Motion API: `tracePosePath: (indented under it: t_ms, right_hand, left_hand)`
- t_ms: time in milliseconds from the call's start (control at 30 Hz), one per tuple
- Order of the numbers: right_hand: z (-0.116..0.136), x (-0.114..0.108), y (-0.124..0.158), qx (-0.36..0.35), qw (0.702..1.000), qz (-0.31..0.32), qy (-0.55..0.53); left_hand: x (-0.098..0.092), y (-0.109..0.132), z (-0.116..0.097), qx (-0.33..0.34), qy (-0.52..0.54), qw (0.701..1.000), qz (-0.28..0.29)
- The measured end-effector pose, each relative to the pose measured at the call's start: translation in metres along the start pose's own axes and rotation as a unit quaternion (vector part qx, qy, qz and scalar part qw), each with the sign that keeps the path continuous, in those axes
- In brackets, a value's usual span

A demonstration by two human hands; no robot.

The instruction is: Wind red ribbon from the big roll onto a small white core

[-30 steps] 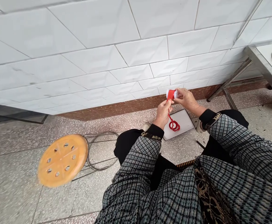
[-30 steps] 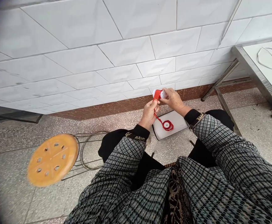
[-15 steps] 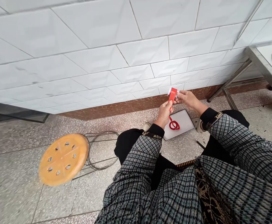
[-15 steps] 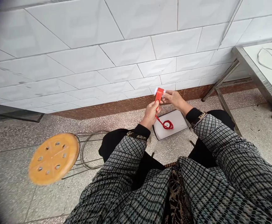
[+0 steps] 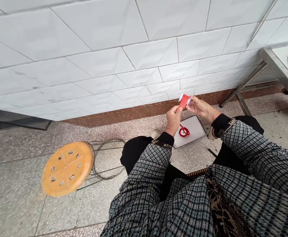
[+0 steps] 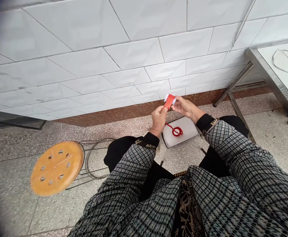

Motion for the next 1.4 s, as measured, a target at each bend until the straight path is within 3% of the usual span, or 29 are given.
tracePosePath:
  t_ms: [300,533,600,767,867,967,1067,1233,1400]
  right_hand:
    - [-0.002,0.0,-0.001,0.002,1.0,0.004,-0.001]
    - [-0.002,0.001,0.003,0.028,0.997,0.065,-0.006]
    - [-0.003,0.001,0.006,0.062,0.994,0.088,-0.002]
    - [-0.008,0.002,0.017,0.173,0.973,0.154,0.019]
    - [-0.011,0.003,0.021,0.192,0.965,0.176,0.033]
    - [-0.013,0.002,0.019,0.134,0.976,0.144,0.094]
    - [-0.012,0.0,0.014,-0.007,0.979,0.091,0.183]
    - [-0.017,-0.002,0.0,-0.212,0.939,0.001,0.27]
    - [-0.023,-0.003,-0.012,-0.291,0.899,-0.056,0.324]
  left_hand:
    - [-0.002,-0.003,0.01,-0.028,0.026,0.999,0.028]
    - [-0.002,-0.007,0.012,-0.054,0.063,0.996,-0.006]
    - [-0.001,-0.008,0.009,-0.082,0.108,0.991,0.021]
    - [0.003,-0.006,0.0,-0.168,0.204,0.953,0.15]
    - [0.006,-0.003,0.002,-0.195,0.223,0.942,0.16]
    - [0.008,-0.003,0.006,-0.187,0.226,0.947,0.133]
    - [0.009,-0.004,0.009,-0.162,0.219,0.958,0.095]
    - [0.011,-0.005,0.01,-0.139,0.23,0.961,0.07]
    - [0.015,-0.004,0.013,-0.146,0.258,0.952,0.07]
Point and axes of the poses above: each hand's wrist, its own y-axis away from the middle knuckle, its own x-axis out of the palm, z = x × y, the point moved 3 cm from there along -y, towards the middle knuckle, and after that the axes turned 15 degrees about y, right-handed, at the moved point
